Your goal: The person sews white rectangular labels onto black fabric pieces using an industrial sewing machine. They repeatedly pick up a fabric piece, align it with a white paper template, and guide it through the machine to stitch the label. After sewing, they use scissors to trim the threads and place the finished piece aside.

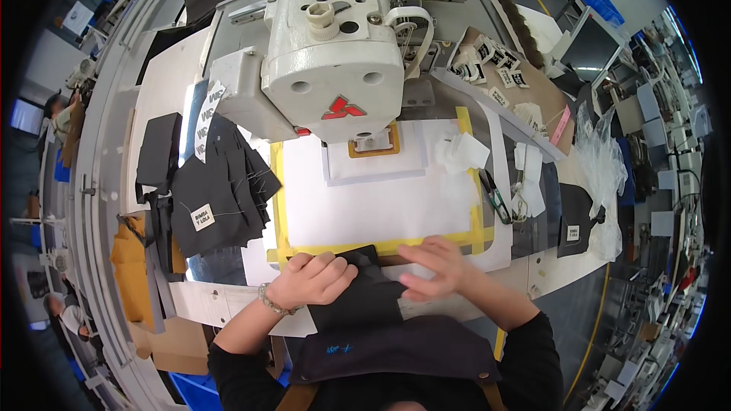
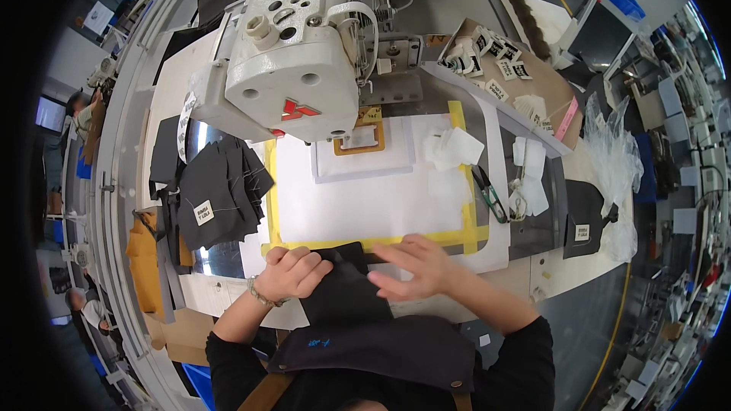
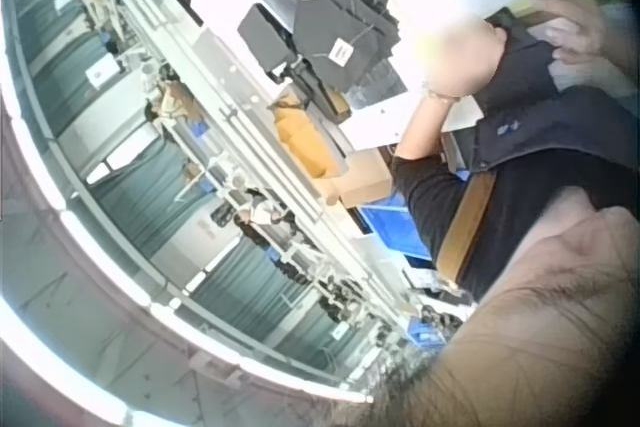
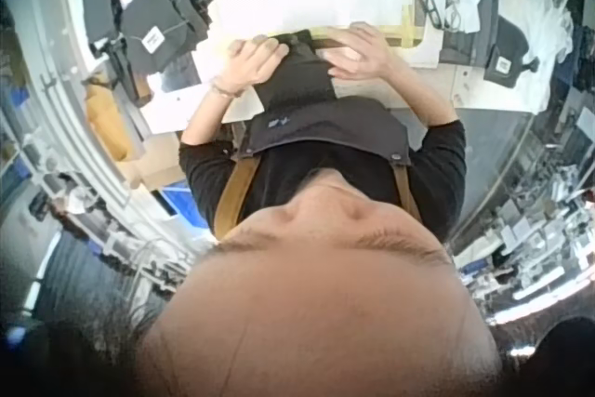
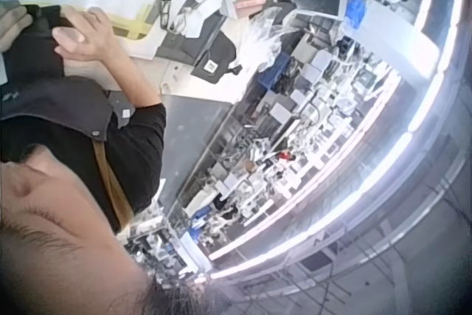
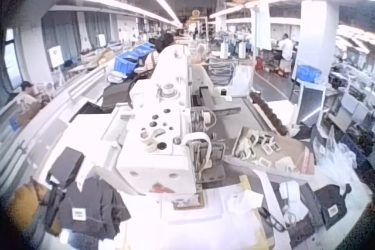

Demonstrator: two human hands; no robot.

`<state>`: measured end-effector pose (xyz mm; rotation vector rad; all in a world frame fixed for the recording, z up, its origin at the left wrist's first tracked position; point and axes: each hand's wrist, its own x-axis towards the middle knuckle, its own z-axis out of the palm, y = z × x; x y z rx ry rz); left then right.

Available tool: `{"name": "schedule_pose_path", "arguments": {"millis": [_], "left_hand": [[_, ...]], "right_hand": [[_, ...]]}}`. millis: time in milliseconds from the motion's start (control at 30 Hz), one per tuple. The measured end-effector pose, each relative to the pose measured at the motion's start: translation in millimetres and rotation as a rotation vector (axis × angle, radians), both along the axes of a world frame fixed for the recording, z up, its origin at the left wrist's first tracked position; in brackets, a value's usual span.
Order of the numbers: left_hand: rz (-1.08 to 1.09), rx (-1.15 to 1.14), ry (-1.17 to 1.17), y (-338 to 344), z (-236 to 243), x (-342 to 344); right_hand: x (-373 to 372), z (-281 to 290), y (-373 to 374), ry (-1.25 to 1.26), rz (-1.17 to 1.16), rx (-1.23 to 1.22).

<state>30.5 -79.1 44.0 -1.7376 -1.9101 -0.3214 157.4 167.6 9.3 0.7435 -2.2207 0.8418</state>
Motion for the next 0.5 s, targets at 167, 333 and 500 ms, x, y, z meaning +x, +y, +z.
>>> {"name": "schedule_pose_path", "arguments": {"millis": [167, 333, 500], "left_hand": [[-0.032, 0.020, -0.010, 45.0, 12.5, -14.7], [-0.165, -0.016, -0.299, 75.9, 5.0, 6.2], [-0.209, -0.143, -0.203, 92.5, -21.4, 15.5]], "right_hand": [[5.6, 3.2, -21.8, -0.532, -0.072, -0.237], [2.9, 21.7, 10.0, -0.789, -0.284, -0.617], [8.3, 18.2, 36.0, -0.848, -0.343, -0.726]]}}
